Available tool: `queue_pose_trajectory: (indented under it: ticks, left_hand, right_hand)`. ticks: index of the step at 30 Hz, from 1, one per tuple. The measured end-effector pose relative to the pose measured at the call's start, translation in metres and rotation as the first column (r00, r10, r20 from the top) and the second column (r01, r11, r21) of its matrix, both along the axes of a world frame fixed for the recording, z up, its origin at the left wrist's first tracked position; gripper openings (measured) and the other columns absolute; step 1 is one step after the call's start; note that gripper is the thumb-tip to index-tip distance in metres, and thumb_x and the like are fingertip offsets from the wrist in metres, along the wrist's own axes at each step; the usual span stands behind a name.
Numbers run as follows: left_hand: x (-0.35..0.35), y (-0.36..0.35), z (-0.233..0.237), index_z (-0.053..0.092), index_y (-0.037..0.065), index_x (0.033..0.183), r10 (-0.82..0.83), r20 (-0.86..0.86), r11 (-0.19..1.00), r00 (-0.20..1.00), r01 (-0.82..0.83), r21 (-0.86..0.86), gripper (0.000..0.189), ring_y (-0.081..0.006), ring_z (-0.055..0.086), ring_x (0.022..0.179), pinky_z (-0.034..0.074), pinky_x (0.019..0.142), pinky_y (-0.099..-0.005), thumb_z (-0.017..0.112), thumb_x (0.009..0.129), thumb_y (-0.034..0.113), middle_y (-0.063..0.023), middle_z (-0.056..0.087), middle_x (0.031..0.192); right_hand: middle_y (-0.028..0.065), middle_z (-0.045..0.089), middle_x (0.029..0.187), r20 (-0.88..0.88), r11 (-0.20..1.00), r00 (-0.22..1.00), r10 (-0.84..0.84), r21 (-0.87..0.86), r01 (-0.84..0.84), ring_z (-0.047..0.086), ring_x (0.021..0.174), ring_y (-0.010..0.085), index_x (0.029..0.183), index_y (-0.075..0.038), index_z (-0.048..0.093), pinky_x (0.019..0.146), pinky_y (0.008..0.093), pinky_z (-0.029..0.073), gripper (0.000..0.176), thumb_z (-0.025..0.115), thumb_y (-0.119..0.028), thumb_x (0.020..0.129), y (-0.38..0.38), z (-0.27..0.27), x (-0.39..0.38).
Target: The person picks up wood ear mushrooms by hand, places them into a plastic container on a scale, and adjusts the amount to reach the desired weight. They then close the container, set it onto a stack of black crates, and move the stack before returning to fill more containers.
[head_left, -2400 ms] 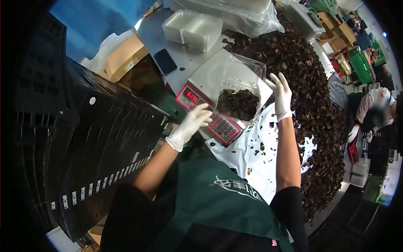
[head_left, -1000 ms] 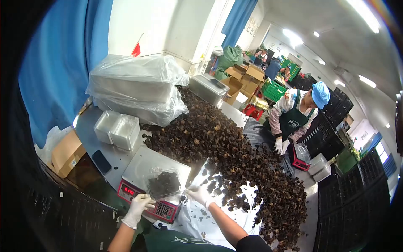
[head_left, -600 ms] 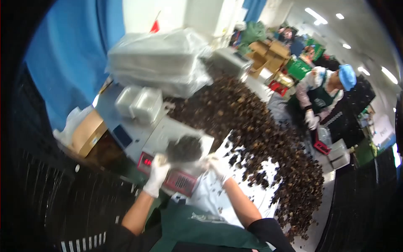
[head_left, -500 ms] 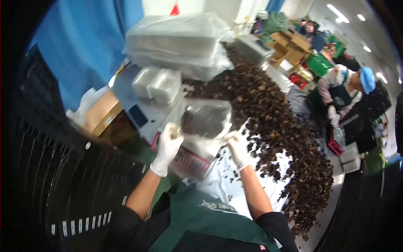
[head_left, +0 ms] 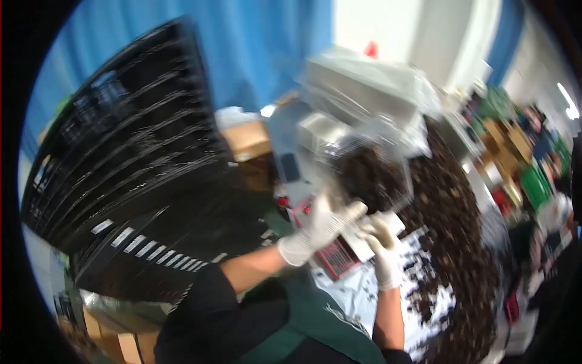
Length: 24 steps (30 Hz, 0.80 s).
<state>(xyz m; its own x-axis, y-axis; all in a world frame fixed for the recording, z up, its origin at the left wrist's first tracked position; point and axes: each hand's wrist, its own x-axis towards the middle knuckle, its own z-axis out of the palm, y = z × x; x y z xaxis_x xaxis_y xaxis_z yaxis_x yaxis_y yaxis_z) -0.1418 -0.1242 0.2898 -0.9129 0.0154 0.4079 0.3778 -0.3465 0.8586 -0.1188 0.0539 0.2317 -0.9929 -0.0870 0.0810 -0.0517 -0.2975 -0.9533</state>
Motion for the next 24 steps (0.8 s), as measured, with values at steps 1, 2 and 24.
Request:
queue_pose_trajectory:
  ticks: [1, 2, 24]
  left_hand:
    - [0.006, -0.012, 0.003, 0.033, -0.006, 0.139, 0.105, -0.008, 0.972, 0.994, -0.104, -0.213, 0.064, -0.0222, 0.048, 0.125, 0.041, 0.104, -0.0339, 0.069, 0.09, 0.012, -0.0191, 0.047, 0.135]
    - [0.01, -0.026, 0.009, 0.025, -0.007, 0.145, 0.213, -0.023, 0.888, 0.977, -0.203, -0.412, 0.074, -0.0249, 0.04, 0.135, 0.035, 0.11, -0.0363, 0.069, 0.089, 0.013, -0.0238, 0.039, 0.145]
    - [0.23, -0.322, 0.38, 0.039, 0.016, 0.148, 0.344, -0.935, -0.744, -0.081, -0.632, -0.218, 0.06, -0.0275, 0.055, 0.122, 0.04, 0.103, -0.0362, 0.048, 0.098, 0.046, -0.0117, 0.052, 0.141]
  right_hand:
    - [0.0118, 0.067, 0.102, 0.023, 0.999, 1.0, -0.019, 0.028, 0.018, 0.064, 0.096, 0.0196, 0.12, 0.005, 0.059, 0.088, 0.0301, 0.051, 0.031, 0.063, -0.005, 0.091, -0.003, -0.003, -0.001]
    - [0.0123, 0.067, 0.103, 0.043, 0.998, 0.998, -0.038, 0.059, 0.036, 0.065, 0.094, 0.0198, 0.123, 0.005, 0.057, 0.087, 0.0305, 0.052, 0.034, 0.062, -0.005, 0.092, -0.003, -0.012, -0.005]
    - [0.0099, 0.067, 0.095, 0.278, 0.882, 0.846, 0.454, -0.276, -0.382, 0.064, 0.078, 0.0172, 0.12, 0.003, 0.057, 0.071, 0.0289, 0.05, 0.036, 0.058, -0.025, 0.098, -0.068, -0.154, -0.018]
